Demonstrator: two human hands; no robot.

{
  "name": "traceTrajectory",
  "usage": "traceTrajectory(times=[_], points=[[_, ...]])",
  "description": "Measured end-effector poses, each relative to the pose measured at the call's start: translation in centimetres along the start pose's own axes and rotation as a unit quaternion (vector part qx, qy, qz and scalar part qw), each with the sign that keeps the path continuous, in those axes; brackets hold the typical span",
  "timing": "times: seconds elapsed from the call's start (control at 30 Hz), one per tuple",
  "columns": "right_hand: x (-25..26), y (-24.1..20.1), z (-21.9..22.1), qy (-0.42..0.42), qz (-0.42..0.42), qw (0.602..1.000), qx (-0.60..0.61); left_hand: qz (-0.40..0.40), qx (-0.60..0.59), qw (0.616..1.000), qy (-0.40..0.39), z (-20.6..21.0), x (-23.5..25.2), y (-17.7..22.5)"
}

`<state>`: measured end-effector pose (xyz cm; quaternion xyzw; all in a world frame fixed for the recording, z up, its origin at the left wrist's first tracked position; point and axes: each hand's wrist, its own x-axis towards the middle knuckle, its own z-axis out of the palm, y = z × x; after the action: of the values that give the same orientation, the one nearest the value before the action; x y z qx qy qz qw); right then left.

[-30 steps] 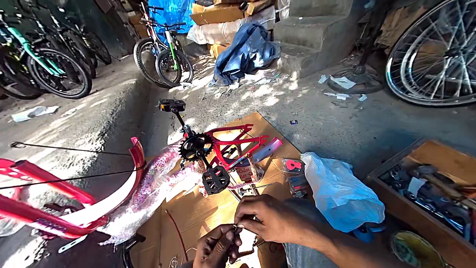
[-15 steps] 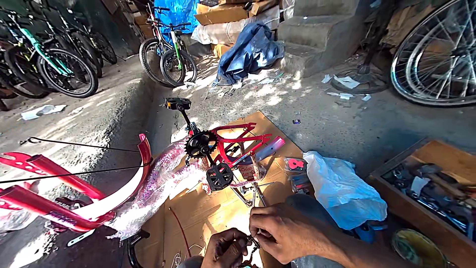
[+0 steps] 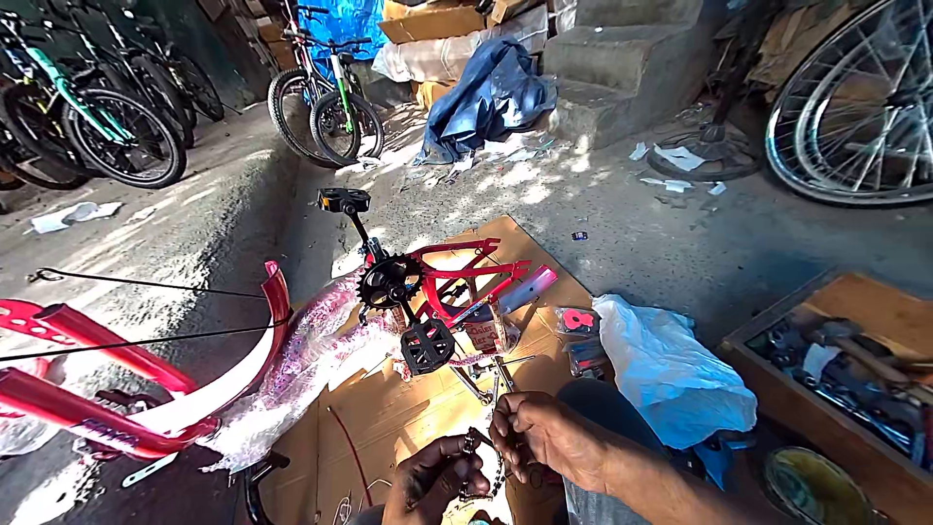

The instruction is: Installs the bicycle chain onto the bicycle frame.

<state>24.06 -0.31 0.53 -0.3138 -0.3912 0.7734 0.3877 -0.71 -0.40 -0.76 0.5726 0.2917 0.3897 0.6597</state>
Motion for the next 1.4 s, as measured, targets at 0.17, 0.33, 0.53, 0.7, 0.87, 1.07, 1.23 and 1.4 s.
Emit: traceTrajectory(times=[0.17,0.33,0.53,0.7,0.87,1.07,1.23,1.4], points=[[-0.1,0.4,2.3,0.038,-0.089,0.976,-0.193,-0.004,-0.003,0.999,0.041,0.4,0.2,0.1],[1.1,2.0,2.4,0.137,-0.219,0.827,-0.499,-0.004,0.046,0.997,0.058,0.5,0.2,0.2],[1.5,2.9,2.9,0.178,-0.258,0.781,-0.541,-0.011,0.068,0.996,0.063,0.4,0.1,-0.1],[1.9,3.4,2.9,0.194,-0.299,0.719,-0.597,-0.015,0.056,0.996,0.074,0.7,0.2,-0.1],[1.9,2.8,3.1,0.172,-0.296,0.713,-0.612,-0.009,0.058,0.995,0.083,0.7,-0.1,-0.1],[2.2,3.4,3.0,0.182,-0.320,0.698,-0.615,-0.012,0.050,0.995,0.091,0.6,-0.3,0.1],[2.0,2.9,3.5,0.177,-0.279,0.722,-0.608,-0.010,0.043,0.996,0.083,0.6,-0.3,0.2],[2.0,3.0,3.0,0.154,-0.319,0.726,-0.589,-0.013,0.024,0.996,0.079,0.7,-0.4,0.3]])
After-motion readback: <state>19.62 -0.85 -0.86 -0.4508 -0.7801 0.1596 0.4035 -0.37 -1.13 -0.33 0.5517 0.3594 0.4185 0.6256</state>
